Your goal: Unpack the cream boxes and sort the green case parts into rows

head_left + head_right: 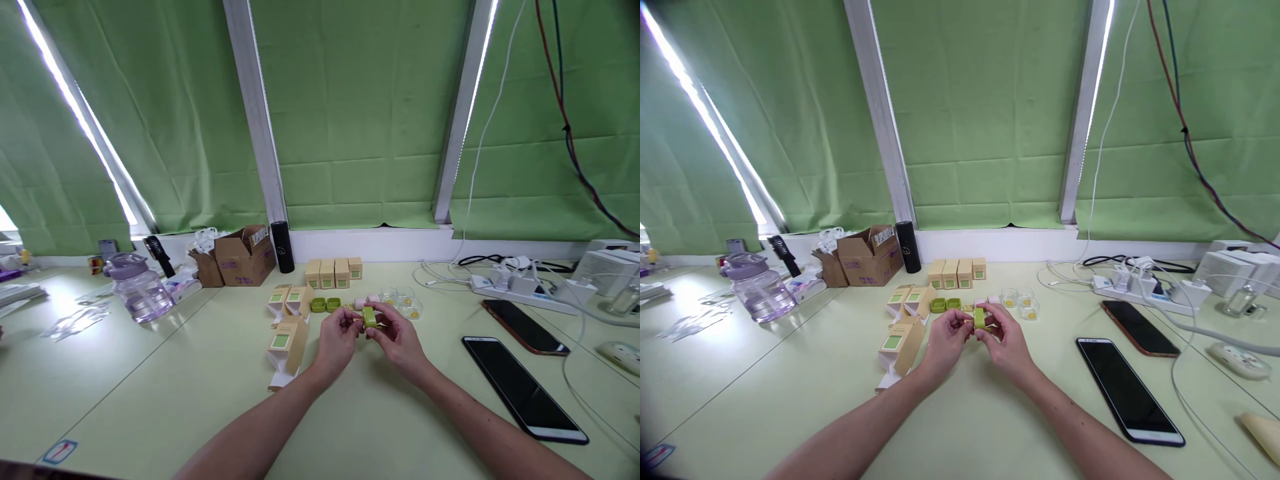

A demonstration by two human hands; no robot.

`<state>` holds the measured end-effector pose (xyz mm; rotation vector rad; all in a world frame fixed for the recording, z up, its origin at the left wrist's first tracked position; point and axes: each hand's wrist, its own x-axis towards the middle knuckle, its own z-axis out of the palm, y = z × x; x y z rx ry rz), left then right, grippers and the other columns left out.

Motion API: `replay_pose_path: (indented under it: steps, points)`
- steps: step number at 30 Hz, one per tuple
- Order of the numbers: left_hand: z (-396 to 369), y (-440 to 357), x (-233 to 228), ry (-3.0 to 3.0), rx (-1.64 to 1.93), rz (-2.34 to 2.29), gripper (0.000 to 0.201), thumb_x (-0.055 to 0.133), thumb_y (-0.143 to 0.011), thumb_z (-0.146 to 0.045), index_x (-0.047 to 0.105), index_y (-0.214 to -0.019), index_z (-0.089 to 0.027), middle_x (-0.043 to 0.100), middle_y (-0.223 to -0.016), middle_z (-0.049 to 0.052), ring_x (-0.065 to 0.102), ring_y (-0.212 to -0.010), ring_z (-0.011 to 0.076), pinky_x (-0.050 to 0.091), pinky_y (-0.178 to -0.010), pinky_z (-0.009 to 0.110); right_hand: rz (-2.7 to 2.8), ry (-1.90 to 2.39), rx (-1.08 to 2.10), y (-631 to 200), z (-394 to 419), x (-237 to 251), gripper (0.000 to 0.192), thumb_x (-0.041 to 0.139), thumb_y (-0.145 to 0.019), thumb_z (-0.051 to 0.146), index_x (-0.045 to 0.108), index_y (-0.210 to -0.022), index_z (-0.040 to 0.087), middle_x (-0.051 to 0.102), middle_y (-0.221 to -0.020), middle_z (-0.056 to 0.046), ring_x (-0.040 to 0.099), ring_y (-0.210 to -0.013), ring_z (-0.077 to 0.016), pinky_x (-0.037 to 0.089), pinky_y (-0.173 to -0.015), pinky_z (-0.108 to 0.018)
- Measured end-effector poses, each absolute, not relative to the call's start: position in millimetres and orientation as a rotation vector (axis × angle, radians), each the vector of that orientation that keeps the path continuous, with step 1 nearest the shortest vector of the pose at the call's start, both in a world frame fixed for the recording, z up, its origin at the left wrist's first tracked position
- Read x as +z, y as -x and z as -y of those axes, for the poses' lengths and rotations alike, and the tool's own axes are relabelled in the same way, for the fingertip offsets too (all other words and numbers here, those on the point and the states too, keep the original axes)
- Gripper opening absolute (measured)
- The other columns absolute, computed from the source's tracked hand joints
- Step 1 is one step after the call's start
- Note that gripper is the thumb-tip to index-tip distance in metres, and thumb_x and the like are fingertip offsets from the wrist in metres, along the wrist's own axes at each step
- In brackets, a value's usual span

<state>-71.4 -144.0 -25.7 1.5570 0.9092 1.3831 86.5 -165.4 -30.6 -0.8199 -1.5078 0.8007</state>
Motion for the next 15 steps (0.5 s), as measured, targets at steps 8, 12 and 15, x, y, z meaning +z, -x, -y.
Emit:
replay_pose_path:
  steps: [8,12,15]
  points:
    - [147.2,73.4,-19.7,-1.563,1.368,-0.925,0.015,0.07,-0.083,-0.031,0.065,-0.079,-0.017,0.07,-0.071,0.002,0.065,-0.061,0.0145,0.054,-0.06,0.028,1.528,0.837,0.8,-88.8,163.5,-32.0,0.039,0.067,-0.09,0.033,0.065,-0.129,0.028,0.059,-0.127,-0.008,0.057,-0.085,-0.0163,0.058,-0.075,-0.033]
    - [146.0,74.0,-19.7,-1.567,1.362,-0.928,0.015,0.07,-0.083,-0.03,0.065,-0.078,-0.017,0.069,-0.071,0.002,0.063,-0.06,0.0135,0.054,-0.059,0.027,1.525,0.83,0.812,-89.7,160.9,-35.5,0.04,0.068,-0.09,0.035,0.065,-0.13,0.028,0.059,-0.127,-0.009,0.056,-0.085,-0.0166,0.059,-0.074,-0.033]
    - [145.4,72.8,-20.7,-1.562,1.372,-0.922,0.015,0.071,-0.083,-0.03,0.066,-0.08,-0.016,0.069,-0.071,0.002,0.063,-0.06,0.0133,0.054,-0.061,0.027,1.498,0.814,0.859,-89.3,161.2,-35.8,0.041,0.069,-0.091,0.037,0.064,-0.131,0.028,0.061,-0.124,-0.009,0.058,-0.086,-0.0171,0.06,-0.076,-0.034]
